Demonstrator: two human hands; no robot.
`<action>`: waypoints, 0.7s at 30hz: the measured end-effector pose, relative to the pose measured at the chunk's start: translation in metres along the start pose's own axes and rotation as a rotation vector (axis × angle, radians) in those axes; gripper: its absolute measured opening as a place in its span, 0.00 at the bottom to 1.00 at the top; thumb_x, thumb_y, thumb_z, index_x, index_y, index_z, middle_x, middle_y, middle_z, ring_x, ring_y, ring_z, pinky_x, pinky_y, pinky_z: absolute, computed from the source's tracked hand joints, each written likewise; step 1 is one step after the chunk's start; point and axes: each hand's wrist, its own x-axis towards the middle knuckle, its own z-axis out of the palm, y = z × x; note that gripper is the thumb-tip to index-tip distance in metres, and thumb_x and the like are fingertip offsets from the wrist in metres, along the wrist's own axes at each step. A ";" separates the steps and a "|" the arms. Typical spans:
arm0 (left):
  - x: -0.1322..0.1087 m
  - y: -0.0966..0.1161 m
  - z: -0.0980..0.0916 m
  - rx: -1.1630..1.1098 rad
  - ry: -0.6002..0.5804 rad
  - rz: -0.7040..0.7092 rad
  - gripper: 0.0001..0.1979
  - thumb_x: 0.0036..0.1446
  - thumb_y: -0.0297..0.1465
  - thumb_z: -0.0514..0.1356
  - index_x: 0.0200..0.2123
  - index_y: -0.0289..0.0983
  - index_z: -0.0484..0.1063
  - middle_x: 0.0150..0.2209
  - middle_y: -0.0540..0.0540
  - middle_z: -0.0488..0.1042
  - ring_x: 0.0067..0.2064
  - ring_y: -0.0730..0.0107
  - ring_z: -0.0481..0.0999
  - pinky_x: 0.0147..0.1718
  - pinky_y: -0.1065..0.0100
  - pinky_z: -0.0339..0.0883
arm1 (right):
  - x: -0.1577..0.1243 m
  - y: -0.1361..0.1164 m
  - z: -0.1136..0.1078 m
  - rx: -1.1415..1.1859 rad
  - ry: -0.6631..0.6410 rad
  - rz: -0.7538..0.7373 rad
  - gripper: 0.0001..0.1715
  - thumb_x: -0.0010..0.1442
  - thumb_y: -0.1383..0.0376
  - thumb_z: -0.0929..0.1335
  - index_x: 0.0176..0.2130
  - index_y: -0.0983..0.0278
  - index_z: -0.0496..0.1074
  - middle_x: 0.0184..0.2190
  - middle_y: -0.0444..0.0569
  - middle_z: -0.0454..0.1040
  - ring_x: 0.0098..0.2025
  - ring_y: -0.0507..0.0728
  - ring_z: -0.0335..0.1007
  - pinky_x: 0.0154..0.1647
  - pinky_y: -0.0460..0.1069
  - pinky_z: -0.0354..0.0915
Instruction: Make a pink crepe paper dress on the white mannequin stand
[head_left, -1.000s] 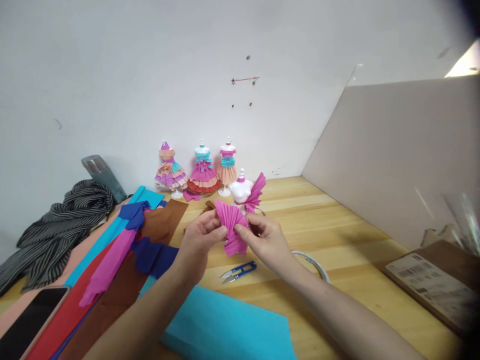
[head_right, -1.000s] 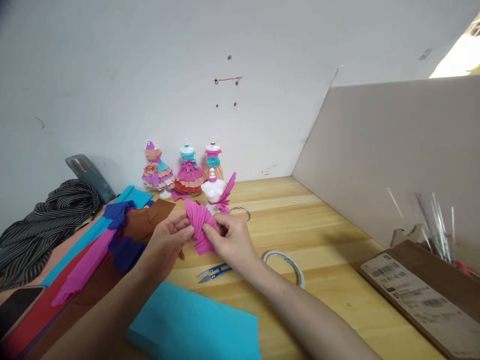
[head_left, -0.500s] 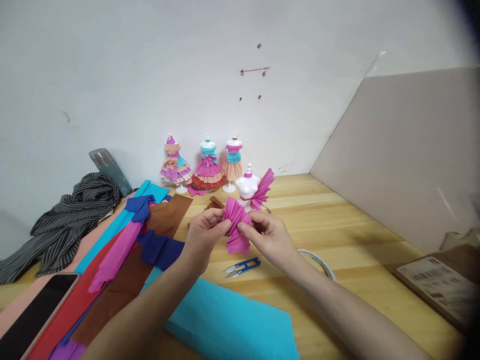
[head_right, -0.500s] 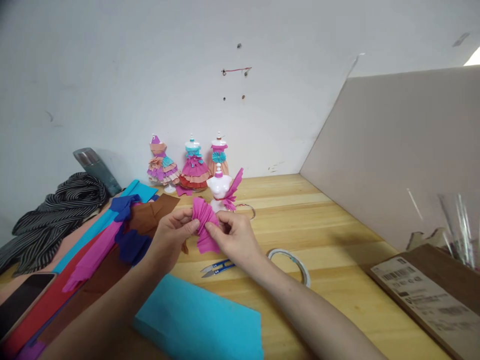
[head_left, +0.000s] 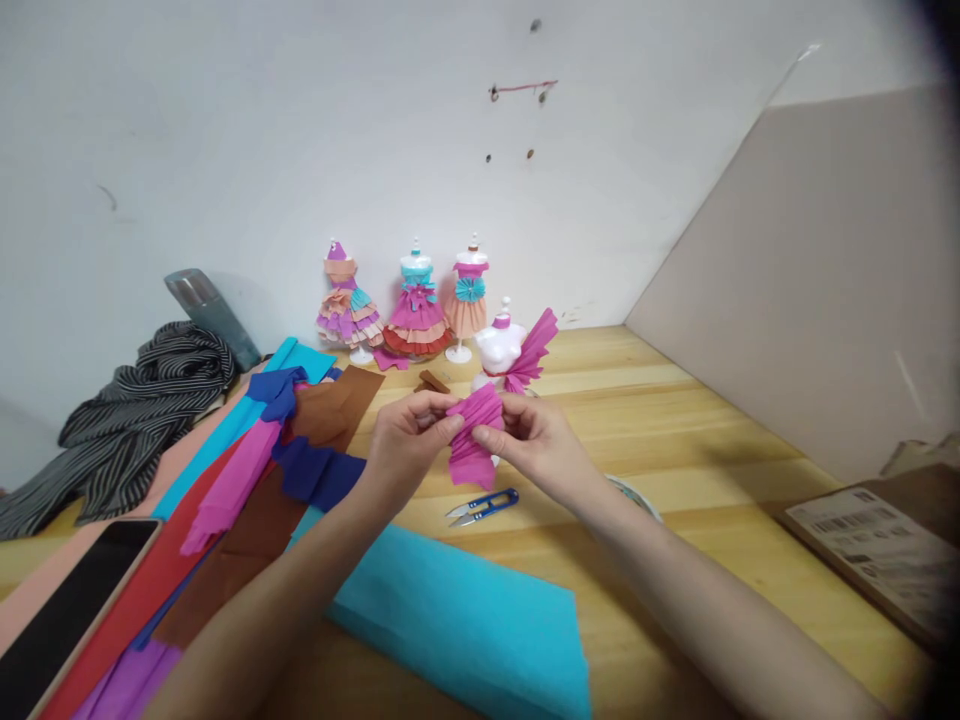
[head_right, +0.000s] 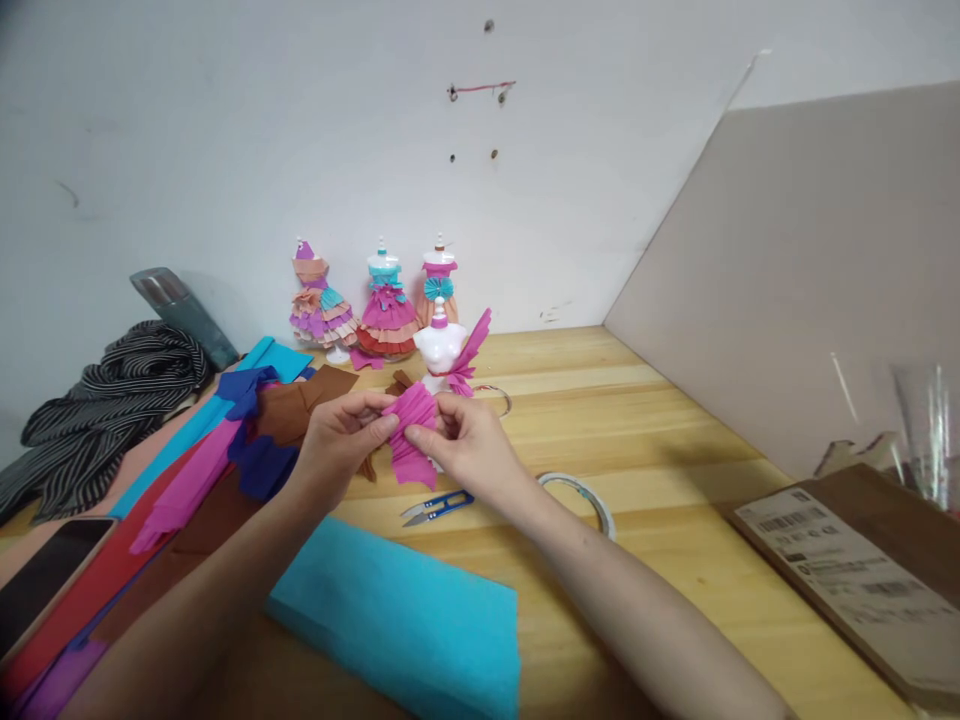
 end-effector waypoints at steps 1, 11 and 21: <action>0.000 0.000 0.000 0.002 -0.006 -0.003 0.10 0.39 0.29 0.72 0.28 0.34 0.79 0.24 0.49 0.78 0.26 0.74 0.74 0.29 0.71 0.69 | 0.000 0.000 0.000 0.019 -0.019 0.015 0.17 0.50 0.52 0.73 0.27 0.63 0.72 0.20 0.43 0.69 0.25 0.53 0.64 0.25 0.48 0.61; 0.001 0.003 -0.003 0.089 -0.094 -0.042 0.10 0.39 0.28 0.71 0.29 0.32 0.79 0.25 0.48 0.79 0.28 0.72 0.76 0.31 0.71 0.69 | 0.002 0.000 0.001 0.214 -0.083 0.044 0.15 0.49 0.56 0.74 0.30 0.63 0.69 0.23 0.41 0.69 0.24 0.51 0.64 0.25 0.47 0.61; 0.001 0.006 -0.006 0.223 -0.220 -0.082 0.14 0.47 0.39 0.68 0.30 0.33 0.79 0.26 0.47 0.77 0.27 0.71 0.74 0.29 0.70 0.69 | -0.002 -0.006 0.001 0.241 0.032 -0.012 0.14 0.52 0.59 0.72 0.25 0.63 0.67 0.18 0.39 0.65 0.19 0.47 0.58 0.19 0.44 0.55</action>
